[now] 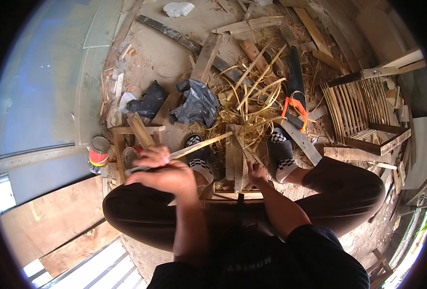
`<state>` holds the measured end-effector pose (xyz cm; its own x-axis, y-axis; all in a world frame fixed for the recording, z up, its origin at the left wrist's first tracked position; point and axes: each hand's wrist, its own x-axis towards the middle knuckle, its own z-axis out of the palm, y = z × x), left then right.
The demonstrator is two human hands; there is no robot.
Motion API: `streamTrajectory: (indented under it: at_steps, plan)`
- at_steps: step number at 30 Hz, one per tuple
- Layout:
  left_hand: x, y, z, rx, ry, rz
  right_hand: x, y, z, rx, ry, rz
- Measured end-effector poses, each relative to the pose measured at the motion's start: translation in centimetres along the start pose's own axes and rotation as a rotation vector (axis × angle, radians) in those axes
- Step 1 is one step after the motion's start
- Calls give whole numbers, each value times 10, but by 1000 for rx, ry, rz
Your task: The person sits on the floor and uses a knife to shave thin strips from long bamboo sticks. They repeatedly rotate the sticks and pull the knife along their length to remove the outer layer, producing a pile of shavings.
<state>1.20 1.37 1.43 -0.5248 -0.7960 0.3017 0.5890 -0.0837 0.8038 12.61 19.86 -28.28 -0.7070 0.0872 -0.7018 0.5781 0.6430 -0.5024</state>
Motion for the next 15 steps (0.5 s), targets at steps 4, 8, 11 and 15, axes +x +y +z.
streamTrajectory:
  at_steps: [4,8,11,15]
  plan:
    - [71,71,-11,-89,-110,26,-7,-5,-11,-9,109,-14]
    - [152,145,22,-160,-272,153,-15,-47,-18,-42,197,-104]
    - [196,149,43,-271,-316,115,-8,-66,-24,-137,101,-115]
    - [219,120,37,-364,-203,35,2,-58,-11,-196,285,-256]
